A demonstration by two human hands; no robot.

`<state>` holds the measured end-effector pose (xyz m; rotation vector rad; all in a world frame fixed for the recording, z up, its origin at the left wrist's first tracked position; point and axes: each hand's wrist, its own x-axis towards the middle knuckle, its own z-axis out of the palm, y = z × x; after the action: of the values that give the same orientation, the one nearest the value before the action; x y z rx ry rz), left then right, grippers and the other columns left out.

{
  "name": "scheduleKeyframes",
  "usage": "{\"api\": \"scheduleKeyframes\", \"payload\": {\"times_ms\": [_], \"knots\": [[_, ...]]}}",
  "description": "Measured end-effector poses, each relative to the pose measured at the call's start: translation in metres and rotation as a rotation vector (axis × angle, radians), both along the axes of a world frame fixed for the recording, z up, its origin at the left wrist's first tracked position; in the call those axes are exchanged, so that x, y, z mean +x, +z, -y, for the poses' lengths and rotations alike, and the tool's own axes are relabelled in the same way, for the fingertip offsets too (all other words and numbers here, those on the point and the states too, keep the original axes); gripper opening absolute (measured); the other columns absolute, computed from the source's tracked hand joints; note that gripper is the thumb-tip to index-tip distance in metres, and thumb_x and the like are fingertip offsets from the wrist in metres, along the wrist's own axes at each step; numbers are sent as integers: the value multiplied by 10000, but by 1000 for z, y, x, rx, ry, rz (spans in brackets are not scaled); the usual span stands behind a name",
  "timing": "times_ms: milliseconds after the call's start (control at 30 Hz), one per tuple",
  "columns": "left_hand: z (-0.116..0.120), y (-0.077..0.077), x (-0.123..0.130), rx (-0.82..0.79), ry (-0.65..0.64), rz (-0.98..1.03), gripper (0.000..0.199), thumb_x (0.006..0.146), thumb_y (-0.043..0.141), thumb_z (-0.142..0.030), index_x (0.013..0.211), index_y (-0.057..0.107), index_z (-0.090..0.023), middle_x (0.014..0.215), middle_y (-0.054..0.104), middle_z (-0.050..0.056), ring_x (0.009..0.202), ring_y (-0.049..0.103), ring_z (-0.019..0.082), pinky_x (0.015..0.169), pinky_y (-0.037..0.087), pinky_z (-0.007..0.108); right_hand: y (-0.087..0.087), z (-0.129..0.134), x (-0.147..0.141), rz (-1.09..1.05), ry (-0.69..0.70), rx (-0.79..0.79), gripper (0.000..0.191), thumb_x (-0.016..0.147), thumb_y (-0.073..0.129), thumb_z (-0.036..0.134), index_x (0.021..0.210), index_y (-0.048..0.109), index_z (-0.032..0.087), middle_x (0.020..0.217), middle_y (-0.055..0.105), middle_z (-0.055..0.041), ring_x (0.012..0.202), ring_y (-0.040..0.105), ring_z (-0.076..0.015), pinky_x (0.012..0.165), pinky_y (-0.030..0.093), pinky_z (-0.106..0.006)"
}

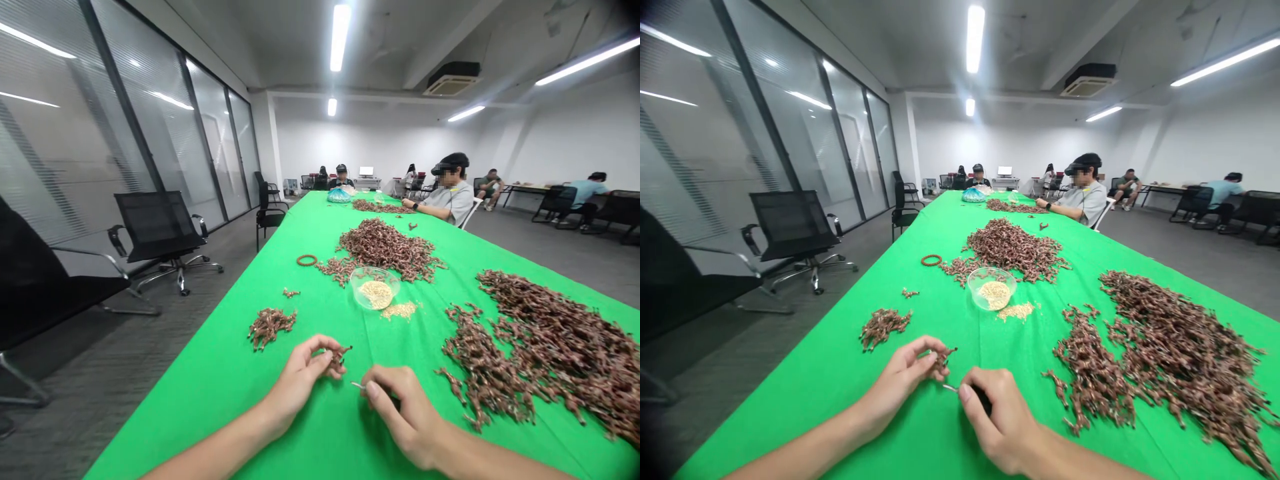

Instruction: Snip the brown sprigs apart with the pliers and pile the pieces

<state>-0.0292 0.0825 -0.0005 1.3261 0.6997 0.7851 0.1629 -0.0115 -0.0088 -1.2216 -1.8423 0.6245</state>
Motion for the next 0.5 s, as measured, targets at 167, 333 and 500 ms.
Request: {"api": "scheduleKeyframes", "payload": {"times_ms": [167, 333, 500], "knots": [[-1, 4, -3, -45, 70, 13, 242, 884, 659, -359, 972, 628, -136, 846, 643, 38, 779, 607, 149, 728, 481, 274, -5, 3, 7, 36, 16, 9, 341, 1006, 369, 402, 831, 562, 182, 662, 501, 10, 613, 470, -121, 618, 329, -267], [4, 1, -7, -47, 93, -2, 306, 720, 833, -288, 863, 596, -157, 797, 625, -5, 768, 585, 126, 714, 455, 230, -8, 11, 12, 99, 25, 7, 254, 992, 407, 360, 916, 577, 186, 734, 563, -12, 656, 499, -138, 638, 342, -282], [21, -2, -13, -56, 55, -14, 382, 685, 852, -237, 956, 590, -172, 857, 645, 14, 854, 641, 166, 819, 505, 292, -11, 14, 14, 144, -54, -17, 226, 997, 426, 345, 916, 584, 205, 699, 557, 13, 611, 495, -124, 605, 349, -283]]}}
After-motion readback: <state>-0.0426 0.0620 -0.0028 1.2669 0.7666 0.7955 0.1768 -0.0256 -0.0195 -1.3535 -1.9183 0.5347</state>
